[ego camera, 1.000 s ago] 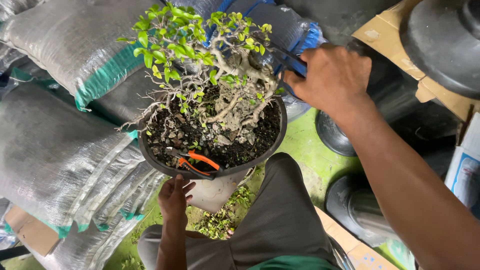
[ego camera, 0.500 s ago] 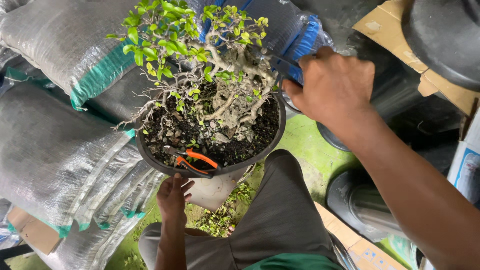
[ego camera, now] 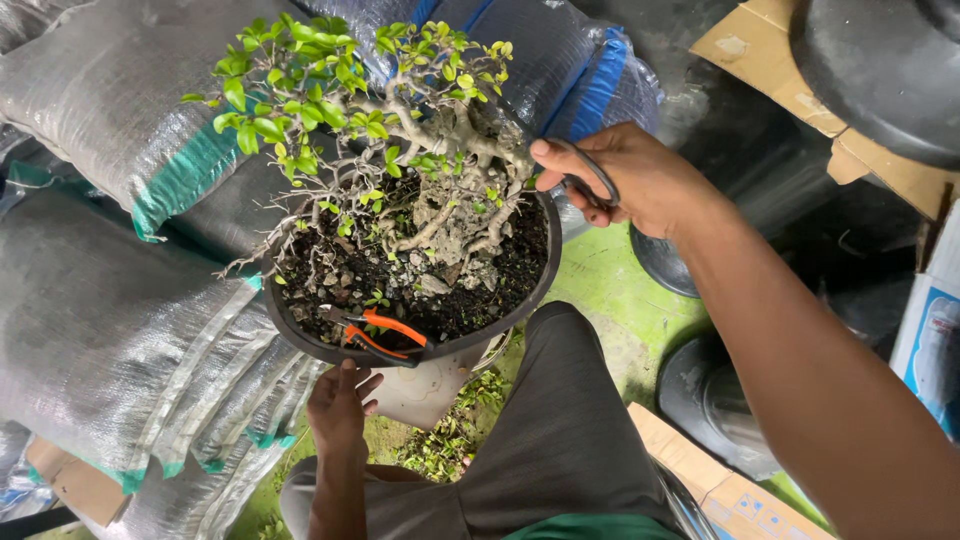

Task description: The person trims a potted bonsai tree using pruning shears. They rotate the pot to access different branches and remove leaves and small twigs, which fall onto the floor.

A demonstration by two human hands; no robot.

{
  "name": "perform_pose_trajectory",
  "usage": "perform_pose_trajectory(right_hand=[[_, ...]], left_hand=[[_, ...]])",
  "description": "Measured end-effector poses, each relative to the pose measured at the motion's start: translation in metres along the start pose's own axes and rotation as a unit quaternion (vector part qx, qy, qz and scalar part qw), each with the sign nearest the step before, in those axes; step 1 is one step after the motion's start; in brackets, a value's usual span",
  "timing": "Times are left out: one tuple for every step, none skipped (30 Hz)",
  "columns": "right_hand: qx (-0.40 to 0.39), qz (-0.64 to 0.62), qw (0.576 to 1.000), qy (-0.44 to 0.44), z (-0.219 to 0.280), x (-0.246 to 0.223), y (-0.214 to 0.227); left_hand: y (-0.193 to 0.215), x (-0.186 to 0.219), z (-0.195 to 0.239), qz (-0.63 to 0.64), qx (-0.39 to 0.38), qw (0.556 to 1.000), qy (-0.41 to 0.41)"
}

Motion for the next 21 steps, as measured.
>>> perform_pose_trajectory(right_hand=[[0.0,-0.002,1.0,-0.001,0.0,0.001,0.001],[-0.01,0.002,1.0,-0.003,0.0,0.002,0.0],[-0.02,0.005,1.0,-0.004,-0.001,0.003,-0.002],[-0.02,0.003,1.0,-0.005,-0.001,0.005,-0.001],[-0.016,0.004,1.0,-0.009,-0.001,0.007,0.0],[-0.011,0.004,1.0,-0.013,-0.001,0.009,0.002],[-0.012,0.002,1.0,-0.013,-0.002,0.01,0.003],[-0.014,0.002,1.0,-0.008,-0.004,0.011,0.004],[-0.016,0.002,1.0,-0.003,-0.005,0.012,0.005],[-0.015,0.0,1.0,-0.004,-0.005,0.012,0.006],[-0.017,0.01,1.0,0.001,-0.006,0.01,0.005],[-0.019,0.02,1.0,0.005,-0.006,0.008,0.005],[-0.019,0.018,1.0,0.005,-0.01,0.012,0.007],[-0.028,0.015,0.999,0.018,-0.014,0.013,0.006],[-0.038,0.012,0.999,0.031,-0.018,0.015,0.005],[-0.038,0.011,0.999,0.031,-0.016,0.011,0.004],[-0.025,0.011,0.999,0.018,-0.014,0.009,0.004],[-0.013,0.012,1.0,0.005,-0.013,0.008,0.005],[-0.013,0.011,1.0,0.005,-0.014,0.01,0.005],[-0.015,0.003,1.0,0.012,-0.016,0.012,0.005],[-0.016,-0.006,1.0,0.019,-0.017,0.014,0.006]], left_hand=[[0.0,0.0,0.0,-0.002,0.001,1.0,0.0],[-0.001,0.0,0.0,0.0,-0.001,1.0,-0.004],[-0.001,0.001,0.0,0.003,-0.002,1.0,-0.008],[0.0,-0.001,-0.001,0.001,-0.001,1.0,-0.009],[0.0,-0.002,-0.002,-0.006,0.0,1.0,-0.008],[0.001,-0.002,-0.003,-0.013,0.001,1.0,-0.008],[0.001,-0.006,-0.008,-0.014,0.002,1.0,-0.008],[0.002,-0.009,-0.013,0.005,-0.002,1.0,-0.015],[0.002,-0.011,-0.017,0.023,-0.006,0.999,-0.022],[0.002,-0.013,-0.02,0.021,-0.006,1.0,-0.022],[0.002,-0.014,-0.022,0.025,-0.006,0.999,-0.027],[0.002,-0.015,-0.024,0.029,-0.006,0.999,-0.032],[0.002,-0.012,-0.021,0.028,-0.005,0.999,-0.033],[0.002,-0.011,-0.017,0.019,0.001,0.999,-0.028],[0.002,-0.009,-0.014,0.011,0.007,1.0,-0.023],[0.003,-0.01,-0.014,0.01,0.007,1.0,-0.023],[0.003,-0.01,-0.014,0.009,0.009,1.0,-0.024],[0.003,-0.009,-0.013,0.007,0.01,1.0,-0.024],[0.003,-0.006,-0.01,0.007,0.01,1.0,-0.025],[0.002,-0.005,-0.007,-0.002,0.016,1.0,-0.018],[0.002,-0.003,-0.003,-0.012,0.022,1.0,-0.011]])
Point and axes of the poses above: each hand's wrist, its own z-axis away from the middle knuckle, its own y-axis out of the back of the hand, x = y × z, the point moved 9 cm from there along -z, towards the middle knuckle, and after that the axes turned 10 degrees about y, right-handed, at the moved point
